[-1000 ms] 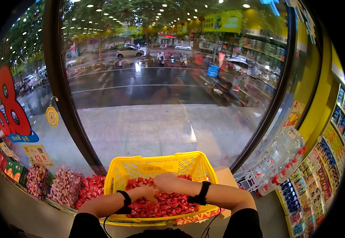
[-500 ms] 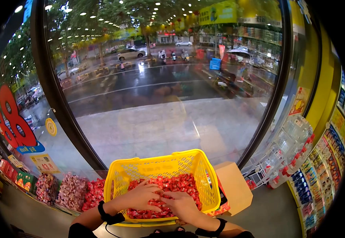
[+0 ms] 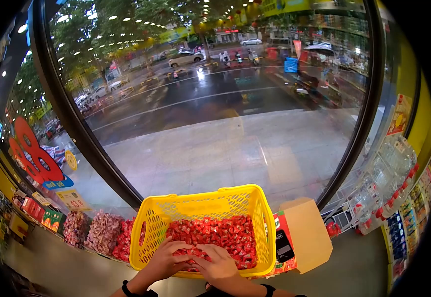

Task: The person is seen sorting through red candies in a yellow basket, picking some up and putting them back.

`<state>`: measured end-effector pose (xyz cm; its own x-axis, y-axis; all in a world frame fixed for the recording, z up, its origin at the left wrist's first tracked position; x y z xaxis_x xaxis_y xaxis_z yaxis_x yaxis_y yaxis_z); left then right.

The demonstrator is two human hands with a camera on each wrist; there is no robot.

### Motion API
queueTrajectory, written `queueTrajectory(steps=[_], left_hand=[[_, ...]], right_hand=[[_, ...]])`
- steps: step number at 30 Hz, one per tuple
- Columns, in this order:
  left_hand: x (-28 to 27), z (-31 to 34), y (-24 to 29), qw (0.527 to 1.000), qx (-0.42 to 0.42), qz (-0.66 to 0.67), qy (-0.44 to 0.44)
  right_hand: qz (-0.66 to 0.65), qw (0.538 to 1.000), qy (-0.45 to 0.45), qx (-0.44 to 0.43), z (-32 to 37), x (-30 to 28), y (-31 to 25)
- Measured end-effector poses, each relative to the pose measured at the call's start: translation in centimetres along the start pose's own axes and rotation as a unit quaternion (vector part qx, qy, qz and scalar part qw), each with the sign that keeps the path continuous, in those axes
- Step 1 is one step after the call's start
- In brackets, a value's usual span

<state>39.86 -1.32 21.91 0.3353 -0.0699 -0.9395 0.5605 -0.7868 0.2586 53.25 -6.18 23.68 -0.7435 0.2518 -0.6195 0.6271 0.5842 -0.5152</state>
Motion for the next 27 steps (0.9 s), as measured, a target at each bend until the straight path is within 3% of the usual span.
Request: queueTrajectory(steps=[3,8,13,16,18,20,24,27], left_hand=[[0.0,2.0,-0.5,0.998,0.013,0.023,0.054],[-0.5,3.7,0.1,0.996,0.046,-0.048,0.057],[-2.3,5.5,-1.7,0.998,0.033,-0.013,0.057],[-3.9,8.1,-4.0,0.995,0.044,0.031,0.080],[-4.7,10.3,-5.7,0.994,0.060,-0.008,0.094],[-5.9,12.6,-7.3,0.990,0.078,-0.062,0.103],[-7.8,15.0,-10.8,0.992,0.070,0.017,0.107],[-7.7,16.0,-12.4,0.991,0.078,0.005,0.109]], right_hand=[[0.026,0.999,-0.010,-0.038,0.2,0.8,-1.0],[0.072,0.993,-0.074,-0.059,0.1,3.1,-2.3],[0.010,0.997,-0.061,-0.042,-1.3,4.6,-4.3],[-0.042,0.997,-0.064,-0.024,-2.3,7.5,-6.0],[-0.069,0.996,-0.058,-0.022,-3.0,9.8,-7.3],[-0.066,0.996,-0.056,-0.020,-3.7,12.2,-8.5],[-0.026,0.997,-0.070,-0.025,-4.7,16.1,-10.1],[-0.023,0.998,-0.053,-0.009,-5.2,17.6,-11.0]])
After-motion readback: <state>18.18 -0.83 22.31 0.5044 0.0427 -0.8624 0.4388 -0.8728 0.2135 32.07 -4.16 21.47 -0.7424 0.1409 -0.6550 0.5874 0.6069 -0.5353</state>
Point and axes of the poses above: each hand's wrist, its own z-axis away from the middle knuckle, its own x-axis out of the palm, y = z × x, the point moved 10 cm from there along -z, towards the middle knuckle, and after that the axes turned 2 degrees about -z, right-handed, at the moved point
